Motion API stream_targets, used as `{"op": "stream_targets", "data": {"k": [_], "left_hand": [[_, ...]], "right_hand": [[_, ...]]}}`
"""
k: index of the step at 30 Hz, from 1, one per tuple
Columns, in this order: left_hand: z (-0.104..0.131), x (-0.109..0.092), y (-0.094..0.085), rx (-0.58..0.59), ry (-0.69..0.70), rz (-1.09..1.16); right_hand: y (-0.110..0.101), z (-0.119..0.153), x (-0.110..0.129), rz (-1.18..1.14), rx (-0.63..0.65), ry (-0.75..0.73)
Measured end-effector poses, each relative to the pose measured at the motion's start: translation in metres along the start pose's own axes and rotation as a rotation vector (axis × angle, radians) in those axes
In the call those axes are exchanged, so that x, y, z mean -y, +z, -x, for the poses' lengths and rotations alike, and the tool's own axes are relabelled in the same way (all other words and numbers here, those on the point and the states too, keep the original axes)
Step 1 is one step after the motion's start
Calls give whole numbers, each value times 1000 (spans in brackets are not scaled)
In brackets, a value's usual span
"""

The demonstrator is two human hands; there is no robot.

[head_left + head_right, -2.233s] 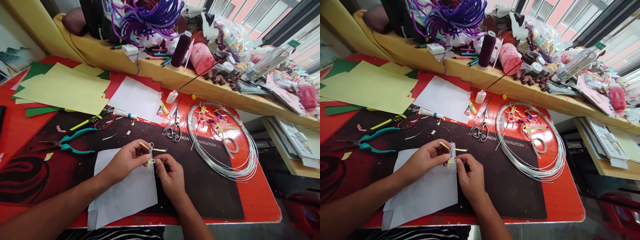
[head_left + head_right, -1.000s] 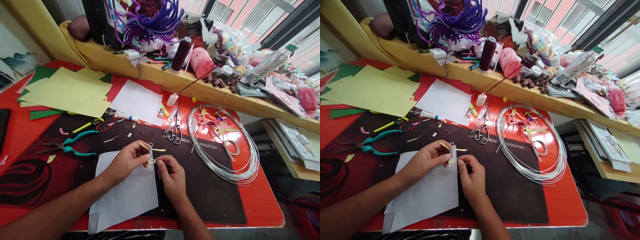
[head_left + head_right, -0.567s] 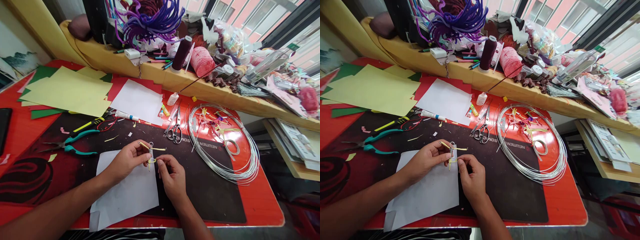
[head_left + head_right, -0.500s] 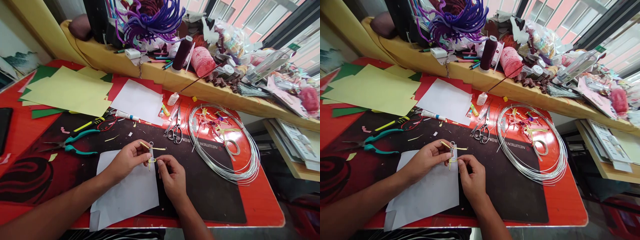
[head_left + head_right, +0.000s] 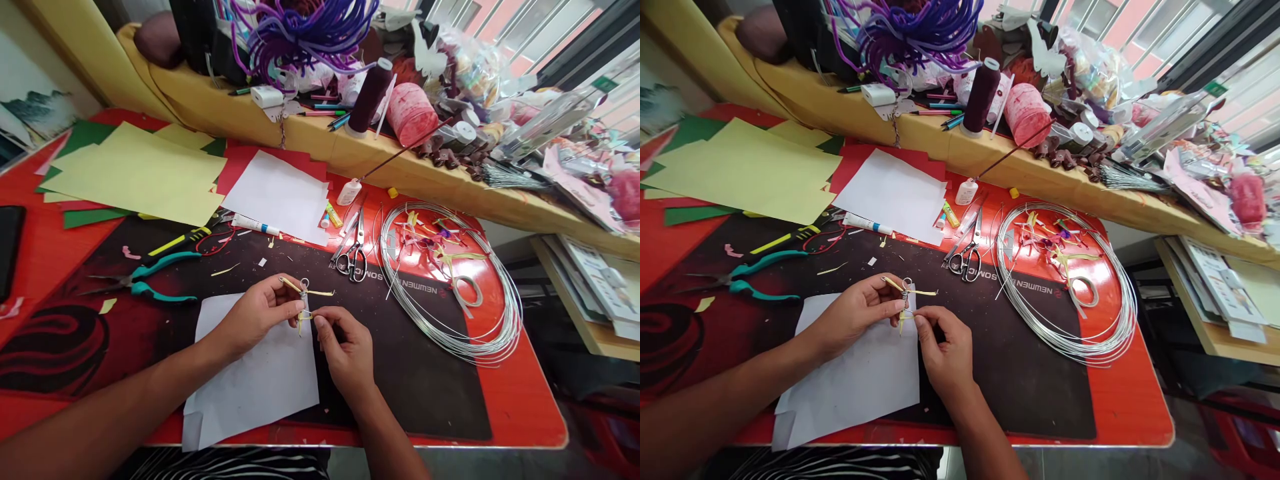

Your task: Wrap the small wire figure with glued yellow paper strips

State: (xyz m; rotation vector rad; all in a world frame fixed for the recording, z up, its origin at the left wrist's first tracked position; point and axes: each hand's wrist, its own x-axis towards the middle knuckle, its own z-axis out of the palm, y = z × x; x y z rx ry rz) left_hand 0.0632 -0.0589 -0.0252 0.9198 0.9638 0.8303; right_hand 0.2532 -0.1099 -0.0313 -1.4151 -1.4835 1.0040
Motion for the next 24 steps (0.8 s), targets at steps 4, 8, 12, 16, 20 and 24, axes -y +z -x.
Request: {"op": "stream_targets", "data": {"k": [4,8,12,16,20,24], "left_hand": [[0,1,0,-9,-4,16],[-1,3,-1,-12,-1,12],[-1,4,-1,-14,5,-4],[-1,3,-1,-13,10,-3],[-2,3,-1,-15,4,8],[-1,2,-1,-22,-2,20]], "right_hand": [[0,1,1,23,-1,-13],[0,0,2,49,0,-73],[0,-2,5,58,12,-96],[0,-2,6,64,41,-113],[-1,1,4,36,6,-84],[-2,3,2,-20,-92,3]]}}
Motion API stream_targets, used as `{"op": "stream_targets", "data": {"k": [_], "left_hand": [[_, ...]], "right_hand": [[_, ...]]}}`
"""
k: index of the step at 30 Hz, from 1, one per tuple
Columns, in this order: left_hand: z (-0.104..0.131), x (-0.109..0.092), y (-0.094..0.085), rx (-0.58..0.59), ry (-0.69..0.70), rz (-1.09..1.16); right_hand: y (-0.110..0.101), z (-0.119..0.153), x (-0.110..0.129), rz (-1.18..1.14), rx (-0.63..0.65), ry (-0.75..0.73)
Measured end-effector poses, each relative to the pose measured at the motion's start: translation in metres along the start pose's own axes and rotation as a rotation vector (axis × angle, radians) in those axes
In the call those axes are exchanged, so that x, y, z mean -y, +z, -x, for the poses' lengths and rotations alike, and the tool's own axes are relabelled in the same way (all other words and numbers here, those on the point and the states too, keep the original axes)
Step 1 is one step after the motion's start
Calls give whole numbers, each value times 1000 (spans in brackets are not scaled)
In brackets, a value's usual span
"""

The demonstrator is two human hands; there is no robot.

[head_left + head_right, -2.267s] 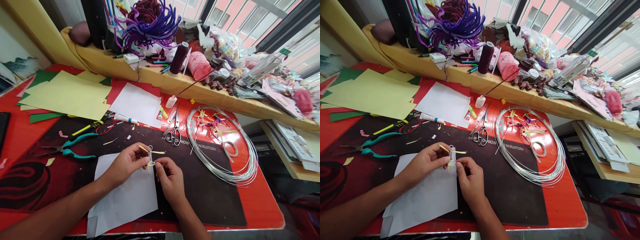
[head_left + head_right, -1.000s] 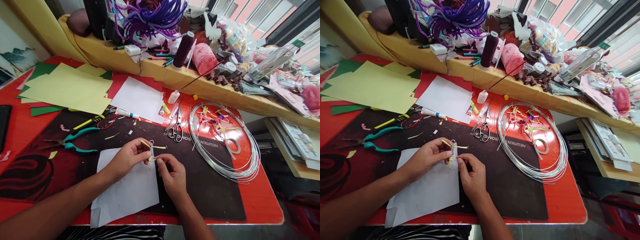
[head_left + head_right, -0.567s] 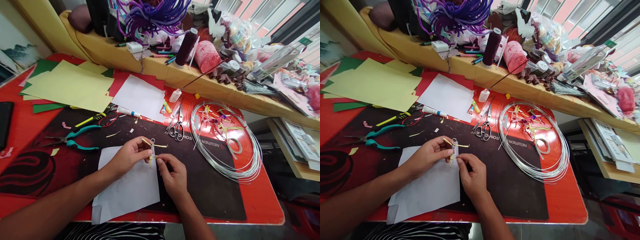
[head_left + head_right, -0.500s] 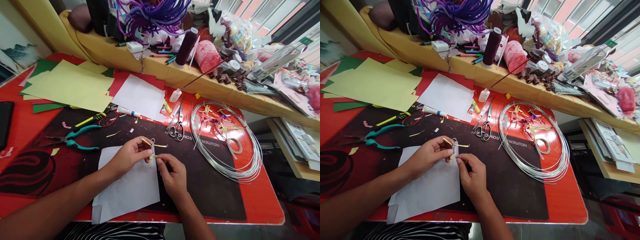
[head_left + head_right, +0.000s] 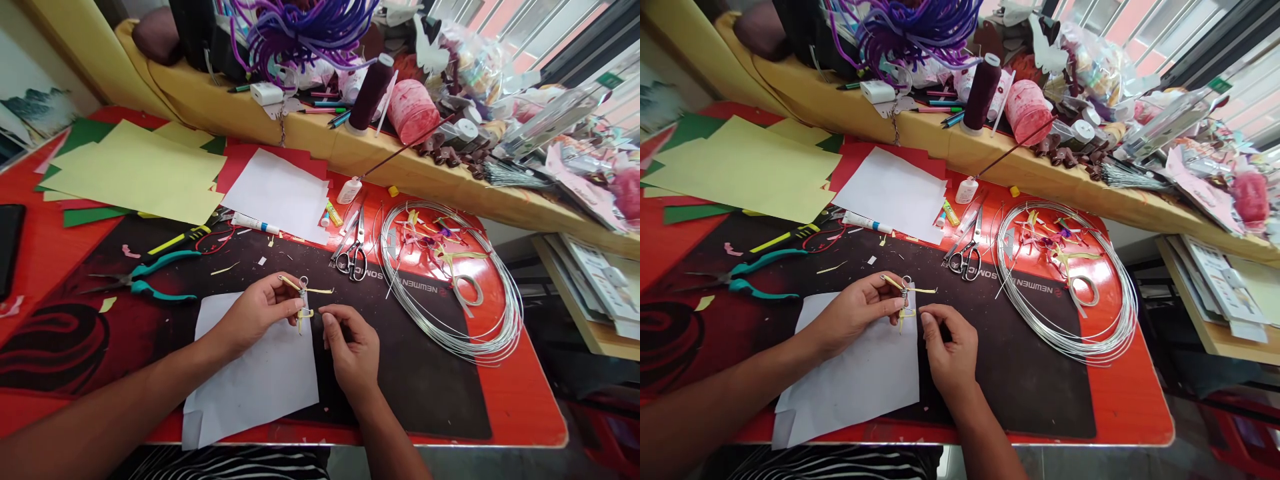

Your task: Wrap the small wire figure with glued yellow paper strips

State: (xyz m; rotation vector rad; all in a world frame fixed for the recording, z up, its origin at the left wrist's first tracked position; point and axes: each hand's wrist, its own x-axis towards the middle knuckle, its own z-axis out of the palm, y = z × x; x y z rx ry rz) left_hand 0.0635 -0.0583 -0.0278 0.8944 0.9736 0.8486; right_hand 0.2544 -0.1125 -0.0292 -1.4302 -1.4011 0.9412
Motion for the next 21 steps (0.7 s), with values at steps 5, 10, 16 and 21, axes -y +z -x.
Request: {"op": "stream_targets", "data": {"k": [5,10,16,21], "left_hand": [[1,0,0,-9,10,5],[2,-1,1,-1,7,18],[1,-1,1,0,4,49],[1,0,0,8,5,50]], "right_hand": [[2,-1,-3,-24,35,30],[3,-1,-5,-4,55,55],[4,-1,-5,-5,76,55],[4,0,-5,-6,88,52]]}}
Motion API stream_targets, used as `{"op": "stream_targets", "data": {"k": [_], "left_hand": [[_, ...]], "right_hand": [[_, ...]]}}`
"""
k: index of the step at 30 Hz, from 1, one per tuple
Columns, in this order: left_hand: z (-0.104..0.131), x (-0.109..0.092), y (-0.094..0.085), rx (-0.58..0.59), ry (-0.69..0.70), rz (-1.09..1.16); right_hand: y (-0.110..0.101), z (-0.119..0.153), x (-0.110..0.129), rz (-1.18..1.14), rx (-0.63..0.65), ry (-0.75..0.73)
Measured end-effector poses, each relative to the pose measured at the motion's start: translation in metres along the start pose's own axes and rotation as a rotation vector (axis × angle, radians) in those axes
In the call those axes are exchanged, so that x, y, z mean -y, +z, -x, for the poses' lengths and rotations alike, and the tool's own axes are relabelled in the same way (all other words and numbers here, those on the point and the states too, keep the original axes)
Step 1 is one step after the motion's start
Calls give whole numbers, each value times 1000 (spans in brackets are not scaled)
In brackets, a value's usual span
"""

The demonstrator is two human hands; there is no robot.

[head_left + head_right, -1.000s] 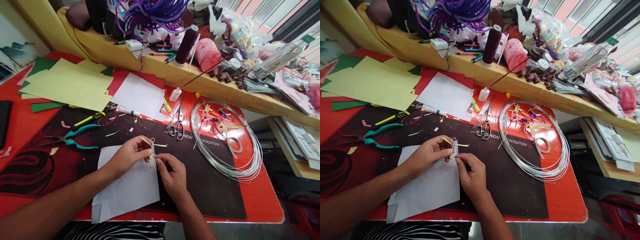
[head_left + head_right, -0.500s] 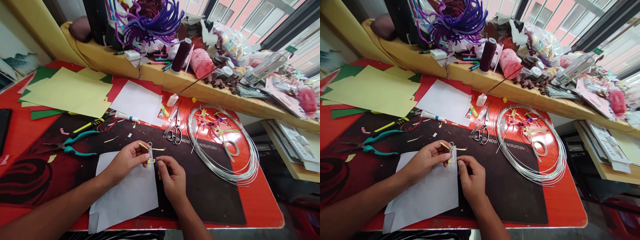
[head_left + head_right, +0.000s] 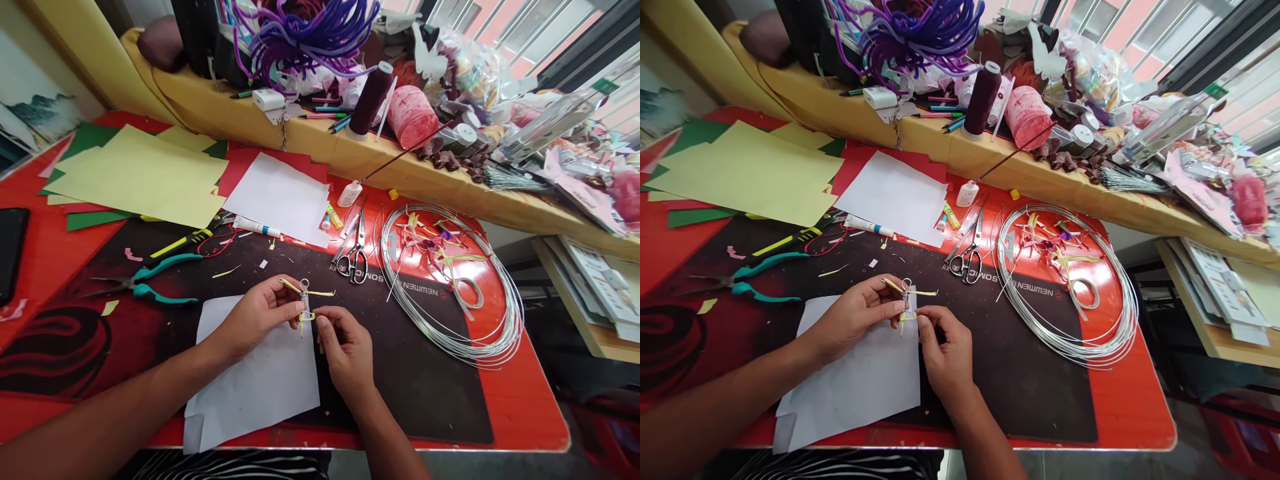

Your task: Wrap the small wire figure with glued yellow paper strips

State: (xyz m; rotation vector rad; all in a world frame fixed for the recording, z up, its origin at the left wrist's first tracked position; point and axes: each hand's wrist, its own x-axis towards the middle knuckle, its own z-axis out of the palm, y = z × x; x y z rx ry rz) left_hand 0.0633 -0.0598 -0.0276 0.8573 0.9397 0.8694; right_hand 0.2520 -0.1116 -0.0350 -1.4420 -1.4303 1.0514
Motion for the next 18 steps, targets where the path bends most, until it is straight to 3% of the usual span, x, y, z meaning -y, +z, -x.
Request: {"op": "stream_targets", "data": {"k": [18], "left_hand": [[1,1,-1,10,1,-64]], "right_hand": [[0,-1,2,-10,-10,-14]]}}
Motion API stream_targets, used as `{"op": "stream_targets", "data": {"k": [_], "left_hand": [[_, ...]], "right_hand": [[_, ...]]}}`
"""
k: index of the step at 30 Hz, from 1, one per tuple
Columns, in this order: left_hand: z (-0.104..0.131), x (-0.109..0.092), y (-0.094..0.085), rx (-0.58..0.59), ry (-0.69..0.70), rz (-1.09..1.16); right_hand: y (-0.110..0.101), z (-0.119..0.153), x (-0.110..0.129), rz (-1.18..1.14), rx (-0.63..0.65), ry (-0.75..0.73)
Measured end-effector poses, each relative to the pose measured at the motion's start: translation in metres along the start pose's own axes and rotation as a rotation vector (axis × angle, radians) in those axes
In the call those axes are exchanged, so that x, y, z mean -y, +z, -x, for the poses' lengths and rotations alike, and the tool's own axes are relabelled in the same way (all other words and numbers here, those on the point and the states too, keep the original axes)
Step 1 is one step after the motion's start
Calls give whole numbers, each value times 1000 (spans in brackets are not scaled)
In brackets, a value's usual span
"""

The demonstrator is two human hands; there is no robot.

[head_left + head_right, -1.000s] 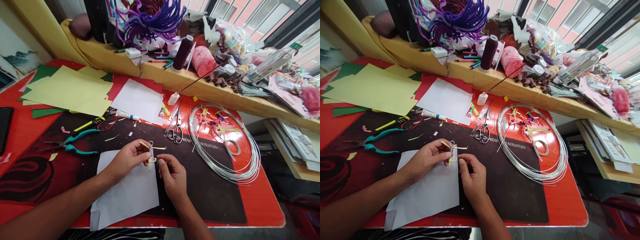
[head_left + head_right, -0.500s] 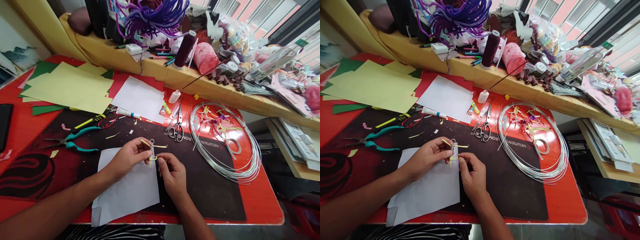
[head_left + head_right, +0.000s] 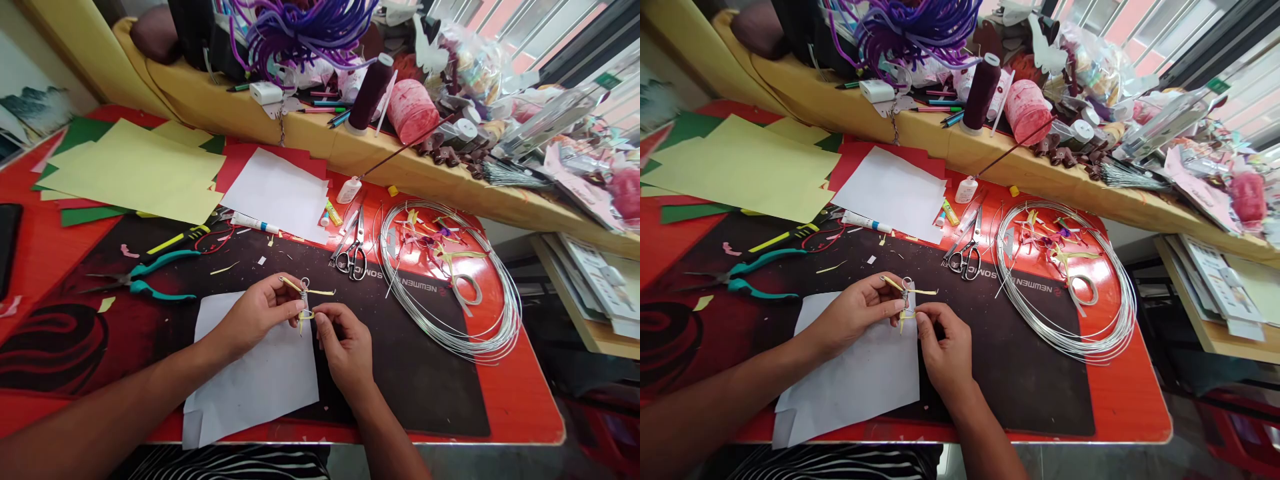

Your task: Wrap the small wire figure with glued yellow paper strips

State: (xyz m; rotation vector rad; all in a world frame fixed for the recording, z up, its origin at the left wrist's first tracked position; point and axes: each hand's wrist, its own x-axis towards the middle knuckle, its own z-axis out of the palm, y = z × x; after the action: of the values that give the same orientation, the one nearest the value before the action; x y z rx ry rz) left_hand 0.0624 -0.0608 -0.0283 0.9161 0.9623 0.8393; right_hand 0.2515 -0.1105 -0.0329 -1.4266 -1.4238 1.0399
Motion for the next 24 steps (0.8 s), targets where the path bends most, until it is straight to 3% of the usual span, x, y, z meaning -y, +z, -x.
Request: {"op": "stream_targets", "data": {"k": [24], "left_hand": [[-2,0,2,-24,2,46]], "right_hand": [[-2,2,-2,-3,-7,-33]]}}
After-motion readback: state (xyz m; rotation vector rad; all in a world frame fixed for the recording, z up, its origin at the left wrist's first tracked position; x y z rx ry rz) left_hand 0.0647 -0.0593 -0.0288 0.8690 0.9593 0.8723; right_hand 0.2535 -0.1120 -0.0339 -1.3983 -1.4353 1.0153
